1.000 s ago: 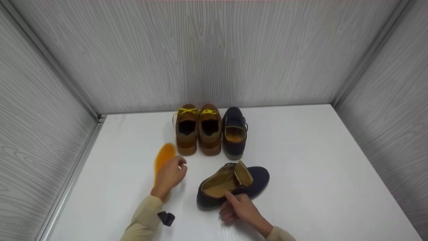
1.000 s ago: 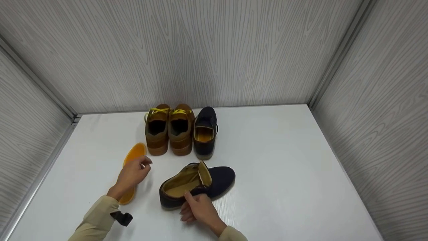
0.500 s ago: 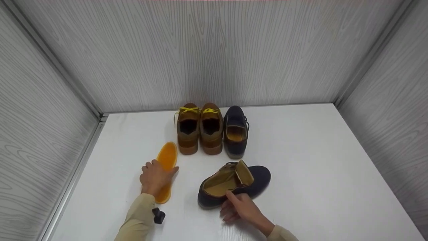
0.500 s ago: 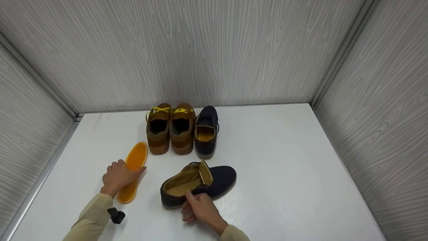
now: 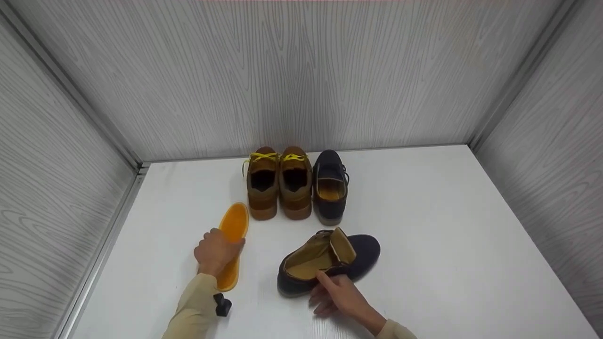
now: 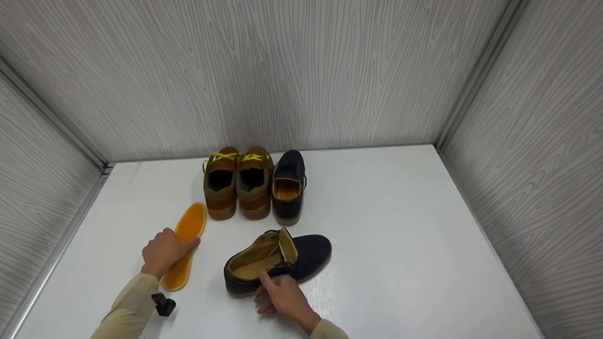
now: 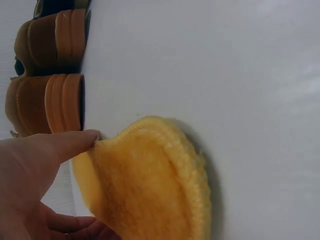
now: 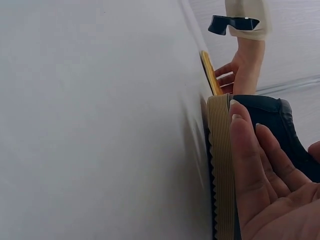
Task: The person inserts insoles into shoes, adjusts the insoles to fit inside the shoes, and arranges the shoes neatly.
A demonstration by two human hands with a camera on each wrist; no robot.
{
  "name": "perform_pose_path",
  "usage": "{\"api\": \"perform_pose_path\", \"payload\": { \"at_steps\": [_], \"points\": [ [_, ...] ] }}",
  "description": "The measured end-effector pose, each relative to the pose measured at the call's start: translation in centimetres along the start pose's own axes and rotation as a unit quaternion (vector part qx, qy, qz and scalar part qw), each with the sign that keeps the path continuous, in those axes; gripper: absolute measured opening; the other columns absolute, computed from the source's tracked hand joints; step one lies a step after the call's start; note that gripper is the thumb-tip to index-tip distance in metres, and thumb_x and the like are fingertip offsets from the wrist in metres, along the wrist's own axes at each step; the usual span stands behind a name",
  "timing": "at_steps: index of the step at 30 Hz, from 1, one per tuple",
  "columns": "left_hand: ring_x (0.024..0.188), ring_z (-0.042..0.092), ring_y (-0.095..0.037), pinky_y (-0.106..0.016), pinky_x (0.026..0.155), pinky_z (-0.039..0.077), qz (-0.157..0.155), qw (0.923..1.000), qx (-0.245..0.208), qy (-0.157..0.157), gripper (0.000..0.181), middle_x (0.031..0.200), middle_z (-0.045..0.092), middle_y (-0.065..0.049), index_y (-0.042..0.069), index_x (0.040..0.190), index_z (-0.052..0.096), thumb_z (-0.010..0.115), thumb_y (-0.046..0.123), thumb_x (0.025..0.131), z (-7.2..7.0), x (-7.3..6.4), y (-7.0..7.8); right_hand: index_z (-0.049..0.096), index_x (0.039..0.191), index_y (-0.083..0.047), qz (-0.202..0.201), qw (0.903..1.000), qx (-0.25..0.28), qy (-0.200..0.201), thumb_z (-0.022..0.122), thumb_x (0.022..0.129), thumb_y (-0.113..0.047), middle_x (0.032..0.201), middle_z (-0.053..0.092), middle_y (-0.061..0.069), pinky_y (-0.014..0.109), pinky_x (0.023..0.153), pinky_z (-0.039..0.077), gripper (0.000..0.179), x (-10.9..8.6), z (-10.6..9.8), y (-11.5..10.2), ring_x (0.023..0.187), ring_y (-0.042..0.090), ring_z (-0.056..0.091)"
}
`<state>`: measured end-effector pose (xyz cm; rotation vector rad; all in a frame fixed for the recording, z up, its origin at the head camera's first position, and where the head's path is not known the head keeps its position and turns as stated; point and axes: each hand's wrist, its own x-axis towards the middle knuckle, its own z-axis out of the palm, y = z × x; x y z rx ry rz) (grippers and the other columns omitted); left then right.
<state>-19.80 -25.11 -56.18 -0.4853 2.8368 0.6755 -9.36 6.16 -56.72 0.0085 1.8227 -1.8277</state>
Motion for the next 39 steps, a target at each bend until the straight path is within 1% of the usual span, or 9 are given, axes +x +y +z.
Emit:
{"api": "perform_pose_path", "payload": {
  "at_steps": [6,8,18,23,26,30,33,36,39],
  "points": [
    [0.078,0.056,-0.031,-0.046,0.077,0.047,-0.016,0.9992,-0.026,-0.026,0.058,0.093,0.057,-0.017,-0.005,0.111,0.048,0.067,0.041,0.082,-0.8,-0.2,-0.3,0.068,0.089,0.009,-0.002,1.0,-0.002,0.0,0.04,0.101,-0.044,0.081,0.069,0.02,0.042,0.056,0.054,0.06,0.0,0.0,0.1,0.061,0.033,0.068],
    [0.078,0.055,-0.03,-0.045,0.078,0.047,-0.014,0.9989,-0.03,-0.032,0.056,0.094,0.057,-0.016,-0.004,0.112,0.049,0.068,0.04,0.082,-1.0,-0.2,-0.5,0.068,0.089,0.008,-0.002,1.0,-0.005,-0.001,0.041,0.1,-0.044,0.079,0.069,0.019,0.042,0.055,0.054,0.06,0.0,-0.1,0.1,0.06,0.032,0.068],
    [0.075,0.055,-0.028,-0.045,0.08,0.049,0.028,0.9988,-0.021,-0.036,0.047,0.096,0.061,-0.014,-0.002,0.113,0.054,0.068,0.031,0.082,-2.0,-0.4,-1.2,0.068,0.086,0.006,-0.006,1.0,-0.004,0.001,0.042,0.1,-0.044,0.077,0.069,0.02,0.04,0.053,0.054,0.058,0.2,-0.2,0.3,0.06,0.033,0.068],
    [0.074,0.053,-0.025,-0.044,0.08,0.049,0.049,0.9982,-0.013,-0.033,0.045,0.093,0.06,-0.009,0.002,0.113,0.055,0.07,0.03,0.081,-2.9,-1.5,-1.1,0.069,0.085,0.006,-0.007,0.9999,-0.009,-0.003,0.042,0.1,-0.044,0.076,0.068,0.021,0.04,0.053,0.054,0.059,0.2,-0.3,0.4,0.06,0.033,0.067],
    [0.073,0.052,-0.023,-0.042,0.077,0.048,0.089,0.9959,-0.007,-0.016,0.042,0.087,0.058,-0.006,0.004,0.11,0.058,0.07,0.03,0.078,-3.9,-2.7,-0.4,0.069,0.085,0.007,-0.016,0.9998,-0.015,-0.004,0.04,0.101,-0.042,0.076,0.068,0.021,0.04,0.053,0.054,0.059,0.1,-0.5,0.5,0.061,0.036,0.067],
    [0.071,0.051,-0.021,-0.039,0.073,0.048,0.144,0.9895,-0.004,0.006,0.037,0.084,0.058,-0.003,0.007,0.105,0.06,0.072,0.028,0.076,-5.3,-4.7,1.3,0.068,0.085,0.008,-0.023,0.9996,-0.018,-0.002,0.038,0.102,-0.04,0.076,0.068,0.023,0.042,0.055,0.054,0.059,0.3,-0.5,0.7,0.064,0.042,0.066],
    [0.069,0.05,-0.018,-0.037,0.071,0.048,0.186,0.9825,0.011,0.002,0.033,0.084,0.058,0.0,0.01,0.101,0.063,0.073,0.028,0.075,-6.0,-6.3,2.9,0.068,0.086,0.009,-0.019,0.9997,-0.017,-0.001,0.038,0.102,-0.039,0.077,0.068,0.024,0.045,0.056,0.054,0.059,0.2,-0.3,0.7,0.066,0.046,0.065],
    [0.068,0.049,-0.016,-0.034,0.069,0.045,0.243,0.9687,0.047,-0.023,0.028,0.08,0.057,0.004,0.013,0.097,0.065,0.074,0.027,0.074,-6.4,-7.6,4.6,0.068,0.086,0.01,-0.018,0.9996,-0.022,0.002,0.039,0.103,-0.037,0.078,0.068,0.025,0.046,0.058,0.054,0.058,-0.1,-0.1,0.3,0.068,0.047,0.064],
    [0.067,0.048,-0.015,-0.033,0.067,0.042,0.308,0.9454,0.083,-0.066,0.023,0.076,0.056,0.007,0.015,0.092,0.067,0.074,0.027,0.074,-6.6,-8.6,6.4,0.068,0.086,0.01,-0.02,0.9993,-0.03,0.004,0.039,0.103,-0.036,0.078,0.068,0.025,0.045,0.058,0.054,0.058,-0.4,0.0,-0.2,0.068,0.047,0.064]
  ]
}}
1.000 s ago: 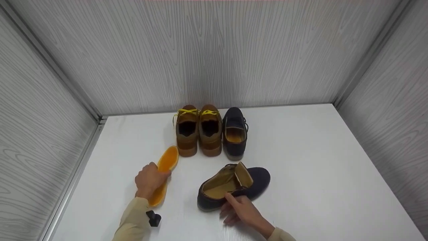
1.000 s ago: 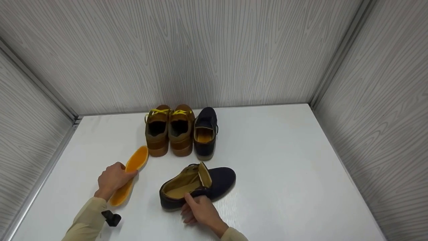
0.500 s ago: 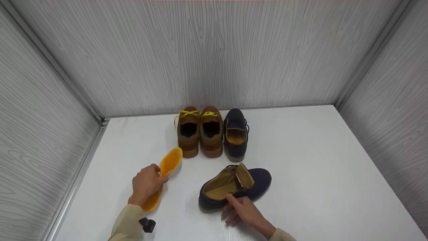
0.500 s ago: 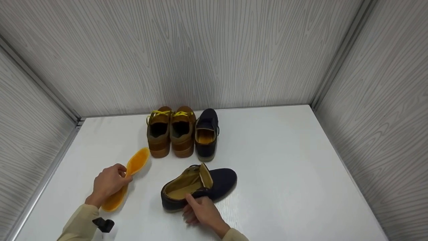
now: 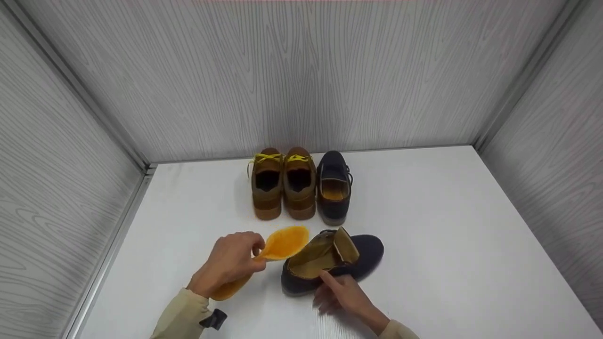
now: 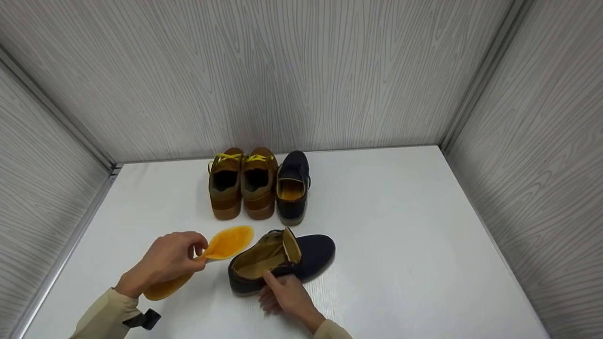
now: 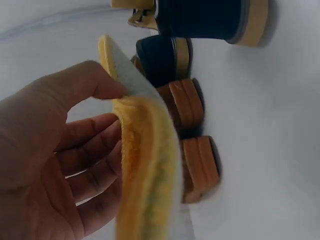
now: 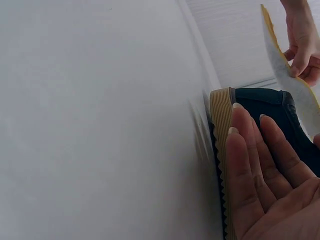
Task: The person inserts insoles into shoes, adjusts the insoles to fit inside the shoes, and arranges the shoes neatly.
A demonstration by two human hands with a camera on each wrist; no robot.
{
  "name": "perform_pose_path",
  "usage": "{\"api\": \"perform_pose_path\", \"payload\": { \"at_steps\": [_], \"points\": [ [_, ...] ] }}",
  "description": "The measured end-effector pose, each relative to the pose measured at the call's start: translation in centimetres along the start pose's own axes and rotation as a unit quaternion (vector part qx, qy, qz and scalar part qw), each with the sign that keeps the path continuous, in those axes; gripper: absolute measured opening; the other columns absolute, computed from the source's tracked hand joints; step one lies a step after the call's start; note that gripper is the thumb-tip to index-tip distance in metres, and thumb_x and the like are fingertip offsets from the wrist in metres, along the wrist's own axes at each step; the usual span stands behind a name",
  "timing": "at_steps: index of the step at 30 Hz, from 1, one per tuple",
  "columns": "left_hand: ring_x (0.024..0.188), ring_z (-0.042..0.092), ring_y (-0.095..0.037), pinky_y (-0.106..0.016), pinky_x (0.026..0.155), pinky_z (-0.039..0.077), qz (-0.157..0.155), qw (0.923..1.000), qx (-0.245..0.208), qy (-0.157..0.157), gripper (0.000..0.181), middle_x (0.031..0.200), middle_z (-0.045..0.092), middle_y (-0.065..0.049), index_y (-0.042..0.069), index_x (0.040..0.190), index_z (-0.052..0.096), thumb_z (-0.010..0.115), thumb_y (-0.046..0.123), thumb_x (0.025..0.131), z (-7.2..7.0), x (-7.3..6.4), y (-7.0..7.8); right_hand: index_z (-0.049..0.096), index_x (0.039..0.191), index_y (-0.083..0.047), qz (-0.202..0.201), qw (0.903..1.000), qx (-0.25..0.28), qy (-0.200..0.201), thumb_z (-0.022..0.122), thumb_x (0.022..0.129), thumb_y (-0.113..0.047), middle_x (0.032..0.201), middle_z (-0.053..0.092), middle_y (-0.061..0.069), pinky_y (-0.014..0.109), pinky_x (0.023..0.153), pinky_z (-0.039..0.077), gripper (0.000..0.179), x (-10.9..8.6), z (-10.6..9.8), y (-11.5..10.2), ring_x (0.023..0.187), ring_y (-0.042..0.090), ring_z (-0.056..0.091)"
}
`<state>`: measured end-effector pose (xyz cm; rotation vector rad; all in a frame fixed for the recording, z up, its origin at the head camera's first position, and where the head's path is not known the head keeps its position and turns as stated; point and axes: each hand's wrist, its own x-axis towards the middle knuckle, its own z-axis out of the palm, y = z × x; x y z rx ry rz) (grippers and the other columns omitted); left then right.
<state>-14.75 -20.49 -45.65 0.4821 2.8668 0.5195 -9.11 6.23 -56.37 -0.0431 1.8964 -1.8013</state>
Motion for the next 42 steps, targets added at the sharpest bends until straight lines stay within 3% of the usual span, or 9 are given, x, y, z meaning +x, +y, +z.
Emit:
{"api": "perform_pose_path", "payload": {
  "at_steps": [4,6,13,19,27,33,42],
  "points": [
    [0.067,0.047,-0.015,-0.033,0.065,0.041,0.083,0.9954,0.026,-0.04,0.019,0.075,0.056,0.006,0.015,0.088,0.069,0.072,0.027,0.074,-0.2,0.8,2.1,0.069,0.085,0.009,-0.005,1.0,-0.001,0.004,0.039,0.102,-0.039,0.078,0.068,0.024,0.044,0.058,0.054,0.059,0.2,-0.1,0.3,0.068,0.046,0.065],
    [0.065,0.047,-0.015,-0.033,0.063,0.041,0.105,0.9924,0.042,-0.048,0.019,0.074,0.056,0.005,0.014,0.086,0.069,0.071,0.027,0.074,0.0,1.2,2.8,0.069,0.085,0.009,-0.009,0.9999,0.004,0.002,0.039,0.102,-0.04,0.078,0.068,0.024,0.044,0.058,0.054,0.06,0.4,-0.1,0.8,0.068,0.046,0.065],
    [0.057,0.044,-0.016,-0.032,0.057,0.039,0.114,0.9865,0.095,-0.069,0.015,0.063,0.051,0.007,0.012,0.08,0.067,0.074,0.024,0.074,0.6,2.3,5.0,0.068,0.086,0.01,-0.015,0.9998,0.016,0.0,0.041,0.101,-0.041,0.079,0.068,0.024,0.041,0.056,0.054,0.06,0.4,-0.3,1.3,0.065,0.042,0.066],
    [0.054,0.042,-0.018,-0.032,0.053,0.04,0.16,0.9622,0.215,-0.046,0.019,0.059,0.045,0.002,0.011,0.075,0.063,0.076,0.024,0.074,1.1,3.1,7.3,0.069,0.086,0.009,-0.005,0.9999,0.012,0.0,0.041,0.1,-0.043,0.078,0.068,0.024,0.04,0.056,0.054,0.061,0.6,-0.5,1.5,0.066,0.041,0.066],
    [0.053,0.047,-0.019,-0.034,0.053,0.045,0.177,0.9421,0.279,-0.058,0.02,0.061,0.051,-0.002,0.011,0.079,0.068,0.079,0.026,0.073,2.5,4.2,9.6,0.069,0.085,0.008,-0.015,0.9998,0.015,0.001,0.042,0.1,-0.044,0.077,0.068,0.022,0.041,0.057,0.054,0.061,-0.2,0.0,0.8,0.065,0.041,0.066],
    [0.055,0.05,-0.02,-0.035,0.054,0.047,0.187,0.9498,0.25,-0.029,0.016,0.063,0.055,-0.003,0.01,0.077,0.068,0.075,0.023,0.076,4.3,5.1,9.7,0.072,0.082,0.002,-0.01,0.9999,0.008,0.003,0.043,0.098,-0.049,0.075,0.069,0.017,0.032,0.052,0.052,0.061,0.2,-0.2,1.6,0.06,0.03,0.067],
    [0.053,0.05,-0.018,-0.033,0.051,0.046,0.218,0.9547,0.202,0.015,0.011,0.06,0.056,-0.001,0.011,0.072,0.067,0.067,0.014,0.083,6.9,6.0,9.4,0.072,0.081,0.005,-0.024,0.9995,0.021,-0.005,0.04,0.1,-0.046,0.073,0.068,0.019,0.03,0.051,0.051,0.063,0.3,0.1,1.6,0.061,0.035,0.067]
  ]
}}
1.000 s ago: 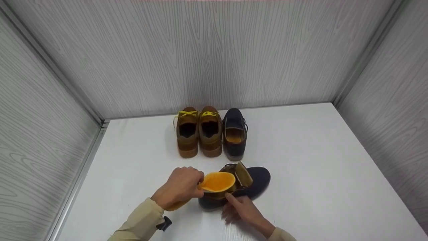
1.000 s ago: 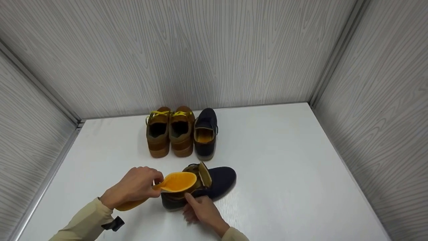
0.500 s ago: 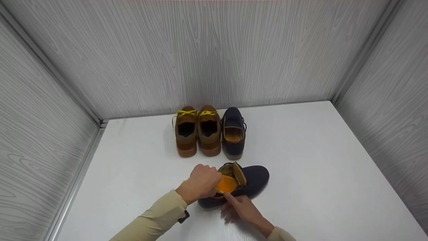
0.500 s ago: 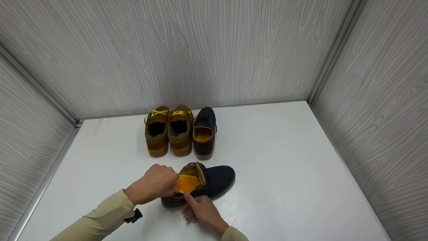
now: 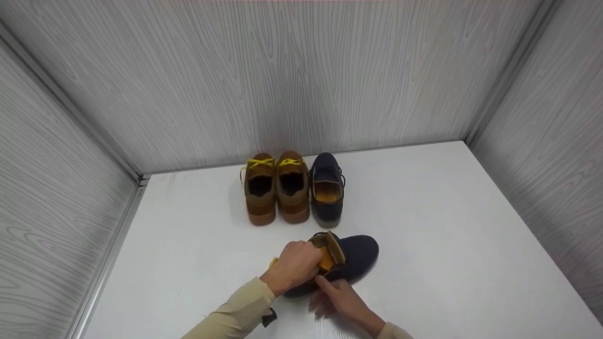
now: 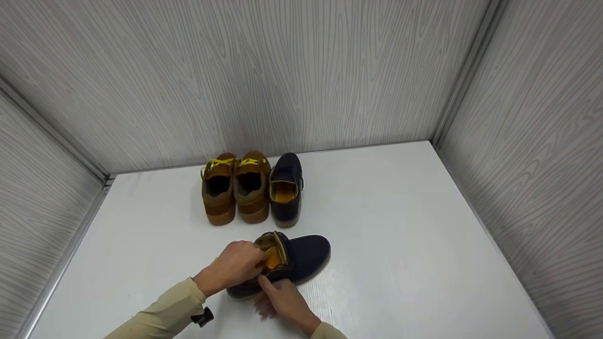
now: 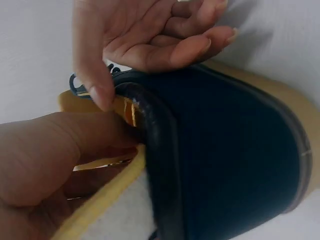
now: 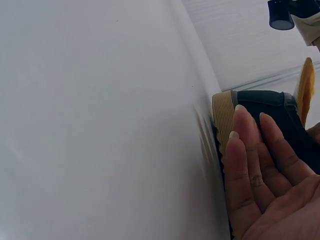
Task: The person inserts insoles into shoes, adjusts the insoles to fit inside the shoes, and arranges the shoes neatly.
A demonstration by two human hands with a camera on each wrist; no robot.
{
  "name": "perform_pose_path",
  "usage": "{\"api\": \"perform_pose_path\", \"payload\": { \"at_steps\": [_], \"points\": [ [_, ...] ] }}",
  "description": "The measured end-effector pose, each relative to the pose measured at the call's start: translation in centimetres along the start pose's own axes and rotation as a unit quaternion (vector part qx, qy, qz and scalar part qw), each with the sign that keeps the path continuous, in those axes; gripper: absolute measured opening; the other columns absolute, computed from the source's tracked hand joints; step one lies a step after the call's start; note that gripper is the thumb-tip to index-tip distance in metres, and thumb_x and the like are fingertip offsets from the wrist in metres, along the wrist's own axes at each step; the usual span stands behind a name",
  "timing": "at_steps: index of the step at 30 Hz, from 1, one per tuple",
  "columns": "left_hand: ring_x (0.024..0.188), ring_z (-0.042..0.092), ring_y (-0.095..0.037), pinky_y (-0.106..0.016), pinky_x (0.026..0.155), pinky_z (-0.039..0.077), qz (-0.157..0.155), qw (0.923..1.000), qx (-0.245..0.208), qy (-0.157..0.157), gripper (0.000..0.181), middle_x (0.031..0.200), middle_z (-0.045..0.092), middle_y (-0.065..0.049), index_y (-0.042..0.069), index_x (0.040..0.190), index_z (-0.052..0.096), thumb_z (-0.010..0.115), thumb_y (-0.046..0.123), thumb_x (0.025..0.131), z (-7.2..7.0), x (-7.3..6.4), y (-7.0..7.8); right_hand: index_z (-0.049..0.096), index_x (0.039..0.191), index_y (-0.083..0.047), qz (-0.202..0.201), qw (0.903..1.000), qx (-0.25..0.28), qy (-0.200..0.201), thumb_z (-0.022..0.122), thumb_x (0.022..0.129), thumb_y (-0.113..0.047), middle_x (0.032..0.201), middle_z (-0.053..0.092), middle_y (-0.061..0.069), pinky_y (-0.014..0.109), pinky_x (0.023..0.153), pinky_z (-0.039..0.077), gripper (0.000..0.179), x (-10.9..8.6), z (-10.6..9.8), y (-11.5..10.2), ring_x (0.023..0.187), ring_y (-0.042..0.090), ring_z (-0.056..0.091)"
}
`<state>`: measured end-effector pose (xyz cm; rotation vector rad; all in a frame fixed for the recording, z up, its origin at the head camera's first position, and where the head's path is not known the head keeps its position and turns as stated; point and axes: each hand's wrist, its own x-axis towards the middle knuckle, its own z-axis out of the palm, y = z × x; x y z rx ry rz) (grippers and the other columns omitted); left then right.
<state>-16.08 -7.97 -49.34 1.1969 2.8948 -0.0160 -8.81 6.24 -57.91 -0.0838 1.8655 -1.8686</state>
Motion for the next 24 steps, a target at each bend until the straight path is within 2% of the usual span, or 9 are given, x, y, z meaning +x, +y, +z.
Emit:
{"api": "perform_pose_path", "payload": {
  "at_steps": [5,8,13,16,20,24],
  "points": [
    [0.058,0.059,-0.018,-0.033,0.055,0.049,0.033,0.9982,-0.029,0.041,0.009,0.066,0.063,0.001,0.014,0.075,0.069,0.067,0.014,0.084,1.7,1.2,0.4,0.072,0.081,0.005,-0.002,1.0,0.0,-0.004,0.039,0.1,-0.044,0.071,0.068,0.019,0.025,0.049,0.048,0.062,-0.1,-0.1,0.1,0.059,0.026,0.067],
    [0.06,0.06,-0.016,-0.032,0.057,0.05,0.045,0.9971,-0.044,0.043,0.009,0.068,0.064,0.001,0.014,0.075,0.069,0.067,0.012,0.083,2.6,1.8,0.6,0.072,0.08,0.004,-0.002,0.9999,-0.007,-0.007,0.04,0.1,-0.044,0.071,0.068,0.017,0.024,0.049,0.047,0.061,-0.1,-0.1,0.2,0.058,0.023,0.066],
    [0.062,0.059,-0.013,-0.032,0.061,0.051,0.033,0.9951,-0.087,0.031,0.01,0.07,0.065,0.003,0.014,0.076,0.07,0.066,0.008,0.082,3.5,2.1,0.5,0.072,0.08,0.004,0.003,0.9999,-0.005,-0.013,0.039,0.1,-0.045,0.072,0.068,0.018,0.024,0.049,0.047,0.063,-0.1,0.1,0.3,0.059,0.025,0.066],
    [0.067,0.061,-0.012,-0.031,0.065,0.051,0.026,0.991,-0.125,0.041,0.01,0.073,0.066,0.005,0.016,0.08,0.073,0.066,0.008,0.081,4.0,2.5,0.5,0.072,0.081,0.004,-0.001,0.9999,0.002,-0.011,0.034,0.101,-0.046,0.073,0.068,0.019,0.025,0.049,0.047,0.066,-0.2,0.1,0.3,0.06,0.026,0.066],
    [0.066,0.061,-0.01,-0.028,0.062,0.05,0.023,0.9854,-0.159,0.056,0.011,0.074,0.067,0.007,0.018,0.081,0.074,0.068,0.009,0.081,4.4,3.1,0.7,0.072,0.084,0.006,-0.004,0.9998,0.011,-0.019,0.027,0.103,-0.046,0.076,0.068,0.021,0.024,0.05,0.048,0.071,-0.3,0.1,0.3,0.06,0.022,0.066],
    [0.063,0.059,-0.009,-0.027,0.059,0.049,0.014,0.9832,-0.172,0.06,0.009,0.071,0.066,0.007,0.018,0.077,0.072,0.069,0.01,0.08,4.6,3.6,0.9,0.071,0.085,0.008,-0.01,0.9996,0.019,-0.018,0.023,0.104,-0.04,0.076,0.068,0.023,0.024,0.049,0.048,0.071,-0.2,0.1,0.3,0.058,0.018,0.065]
  ]
}}
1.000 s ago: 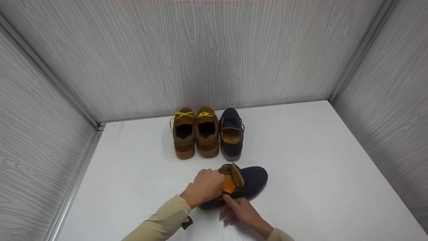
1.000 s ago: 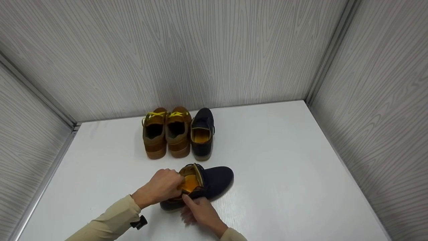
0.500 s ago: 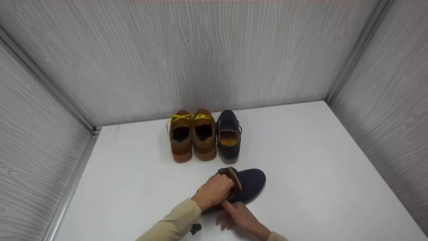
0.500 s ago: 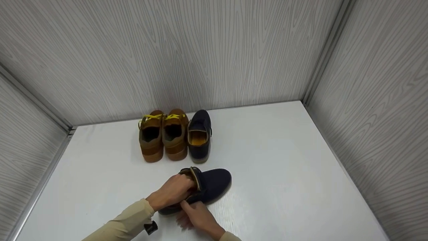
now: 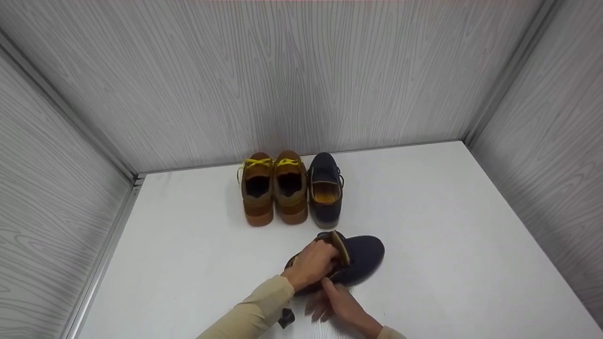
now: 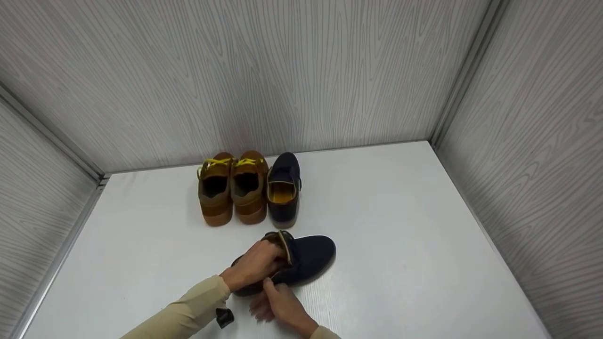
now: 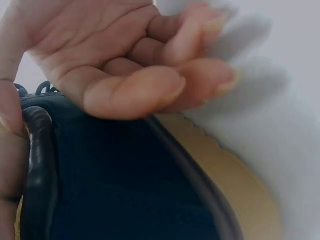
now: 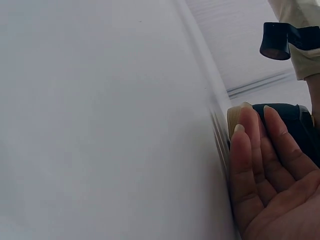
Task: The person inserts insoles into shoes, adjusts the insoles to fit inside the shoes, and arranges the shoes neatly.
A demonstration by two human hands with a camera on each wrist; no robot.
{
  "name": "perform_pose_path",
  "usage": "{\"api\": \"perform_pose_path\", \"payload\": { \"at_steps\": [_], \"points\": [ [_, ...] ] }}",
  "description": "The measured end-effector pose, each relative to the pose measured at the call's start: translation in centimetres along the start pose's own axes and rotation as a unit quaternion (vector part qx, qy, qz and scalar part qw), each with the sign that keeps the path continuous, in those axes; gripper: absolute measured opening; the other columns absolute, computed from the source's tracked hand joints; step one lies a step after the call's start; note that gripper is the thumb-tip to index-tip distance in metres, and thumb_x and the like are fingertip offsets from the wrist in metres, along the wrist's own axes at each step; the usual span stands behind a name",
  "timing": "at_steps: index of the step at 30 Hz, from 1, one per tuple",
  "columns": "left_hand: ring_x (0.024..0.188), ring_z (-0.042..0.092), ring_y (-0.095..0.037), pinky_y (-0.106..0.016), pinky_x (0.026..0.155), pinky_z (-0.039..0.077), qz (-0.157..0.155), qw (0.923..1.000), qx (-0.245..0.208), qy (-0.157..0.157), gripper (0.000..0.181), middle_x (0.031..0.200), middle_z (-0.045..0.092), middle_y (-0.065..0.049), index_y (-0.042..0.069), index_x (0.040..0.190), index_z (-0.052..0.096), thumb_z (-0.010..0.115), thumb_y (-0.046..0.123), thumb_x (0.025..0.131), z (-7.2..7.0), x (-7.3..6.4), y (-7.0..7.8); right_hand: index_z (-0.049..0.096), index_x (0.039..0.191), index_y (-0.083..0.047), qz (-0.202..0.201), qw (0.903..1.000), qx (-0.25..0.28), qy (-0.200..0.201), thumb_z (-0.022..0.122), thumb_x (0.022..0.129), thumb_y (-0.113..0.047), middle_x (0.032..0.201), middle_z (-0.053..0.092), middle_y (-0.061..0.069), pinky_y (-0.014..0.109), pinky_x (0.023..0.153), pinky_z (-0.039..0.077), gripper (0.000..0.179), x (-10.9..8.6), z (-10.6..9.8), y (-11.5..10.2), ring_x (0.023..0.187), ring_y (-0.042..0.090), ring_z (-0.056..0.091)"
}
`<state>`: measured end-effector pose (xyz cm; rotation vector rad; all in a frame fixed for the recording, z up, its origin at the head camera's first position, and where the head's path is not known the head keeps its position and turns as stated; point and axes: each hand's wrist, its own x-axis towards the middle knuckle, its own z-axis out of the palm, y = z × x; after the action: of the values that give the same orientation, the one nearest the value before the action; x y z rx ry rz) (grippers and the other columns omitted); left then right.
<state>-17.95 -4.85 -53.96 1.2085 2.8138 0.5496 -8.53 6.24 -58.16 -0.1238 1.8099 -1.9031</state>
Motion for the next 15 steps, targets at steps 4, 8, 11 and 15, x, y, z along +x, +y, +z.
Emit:
{"api": "perform_pose_path", "payload": {
  "at_steps": [4,8,11,15],
  "points": [
    [0.065,0.06,-0.009,-0.028,0.061,0.049,-0.006,0.9997,-0.003,-0.023,0.005,0.073,0.067,0.006,0.017,0.078,0.072,0.071,0.014,0.082,-0.1,0.4,0.4,0.071,0.083,0.008,-0.005,0.9999,-0.007,0.011,0.021,0.104,-0.035,0.075,0.068,0.024,0.025,0.049,0.049,0.069,0.1,-0.2,0.2,0.057,0.021,0.065],
    [0.071,0.063,-0.013,-0.031,0.067,0.05,0.013,0.9977,0.015,-0.065,0.003,0.077,0.068,0.004,0.015,0.082,0.071,0.07,0.018,0.083,-1.2,0.0,0.6,0.073,0.082,0.005,-0.003,0.9997,-0.021,0.01,0.024,0.104,-0.033,0.076,0.068,0.021,0.027,0.05,0.049,0.066,0.1,-0.3,0.3,0.059,0.026,0.066],
    [0.075,0.064,-0.015,-0.032,0.07,0.051,0.048,0.9954,0.027,-0.079,0.004,0.082,0.068,0.002,0.014,0.087,0.07,0.069,0.017,0.084,-2.5,-0.6,0.6,0.073,0.082,0.004,0.006,0.9994,-0.032,0.008,0.026,0.104,-0.035,0.075,0.069,0.019,0.027,0.051,0.049,0.065,0.1,-0.4,0.3,0.06,0.027,0.066],
    [0.067,0.056,-0.012,-0.029,0.065,0.048,0.038,0.9939,0.033,-0.098,0.012,0.075,0.063,0.004,0.011,0.089,0.069,0.074,0.016,0.079,-4.5,-1.5,0.1,0.074,0.083,0.003,0.015,0.9988,-0.046,0.01,0.026,0.104,-0.035,0.077,0.069,0.018,0.028,0.052,0.05,0.065,0.2,-0.8,0.2,0.063,0.032,0.067]
  ]
}}
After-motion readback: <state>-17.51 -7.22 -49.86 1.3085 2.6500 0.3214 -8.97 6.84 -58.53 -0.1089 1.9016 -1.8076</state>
